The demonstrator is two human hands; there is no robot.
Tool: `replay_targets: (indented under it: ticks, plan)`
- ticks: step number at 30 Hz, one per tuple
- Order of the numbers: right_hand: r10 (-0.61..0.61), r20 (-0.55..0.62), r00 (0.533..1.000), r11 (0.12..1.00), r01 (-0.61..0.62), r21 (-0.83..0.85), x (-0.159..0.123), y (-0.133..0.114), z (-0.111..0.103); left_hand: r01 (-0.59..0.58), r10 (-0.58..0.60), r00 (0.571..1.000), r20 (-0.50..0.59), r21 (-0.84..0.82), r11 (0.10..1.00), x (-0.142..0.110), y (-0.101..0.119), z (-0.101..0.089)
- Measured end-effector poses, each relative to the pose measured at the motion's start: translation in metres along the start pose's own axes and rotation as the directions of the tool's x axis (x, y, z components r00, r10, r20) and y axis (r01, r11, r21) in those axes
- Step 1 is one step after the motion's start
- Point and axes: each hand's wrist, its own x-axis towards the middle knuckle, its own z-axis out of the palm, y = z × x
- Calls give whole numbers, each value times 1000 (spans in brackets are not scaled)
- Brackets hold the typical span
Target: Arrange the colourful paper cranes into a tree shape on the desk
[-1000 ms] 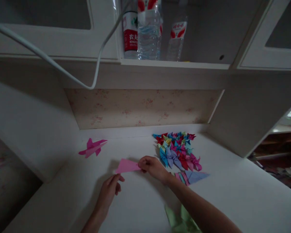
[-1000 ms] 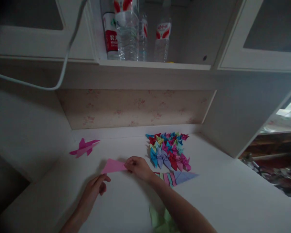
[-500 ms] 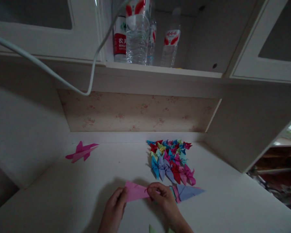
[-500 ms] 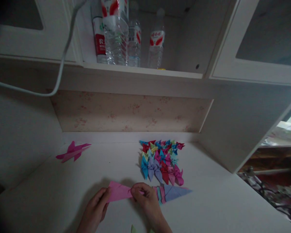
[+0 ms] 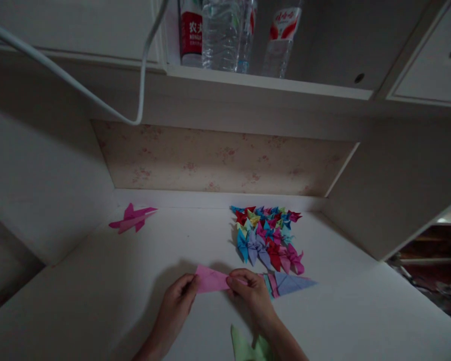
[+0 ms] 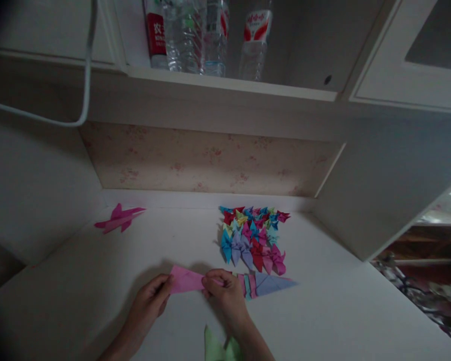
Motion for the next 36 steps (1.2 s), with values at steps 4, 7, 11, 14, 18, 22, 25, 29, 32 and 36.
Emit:
replay_targets:
  ticks: [4, 7, 11, 14, 18, 22, 25, 29, 32, 36]
  plan:
    - [4, -2, 1000, 1000, -4, -15, -1, -4, -1, 35, -35, 999, 11, -11, 999, 0, -1, 0]
    - [1, 2, 1000, 1000, -1, -16, -1, -7, -1, 97, -100, 995, -31, -68, 993, 0, 2, 2]
    - [-5, -17, 1000, 1000, 6, 19, -1, -7, -3, 145, -163, 982, -97, -172, 974, 0, 2, 3]
    - [1, -24, 1000, 999, 0, 32, -1, -8, -4, 144, -162, 984, -71, -203, 969, 0, -1, 1]
    - [-2, -21, 1000, 999, 3, 40, -2, -9, -5, 132, -139, 990, -26, -190, 973, 1, -3, -1]
    - [-8, -16, 1000, 1000, 9, 28, -3, -10, -4, 132, -138, 990, -20, -171, 976, 2, -3, -2]
    - [5, -14, 1000, 999, -5, 47, -3, -11, -2, 128, -135, 990, -30, -166, 978, 1, -1, -1]
    - [10, -24, 1000, 999, -9, 47, -3, -12, -1, 127, -136, 990, -43, -165, 978, 0, 3, 1]
    - [5, -24, 1000, 999, -3, 47, -2, -12, -2, 120, -127, 991, -38, -152, 981, 0, 4, 2]
    - [-25, -73, 997, 997, 30, 67, -2, -9, -3, 108, -110, 994, -16, -120, 987, 1, 1, 1]
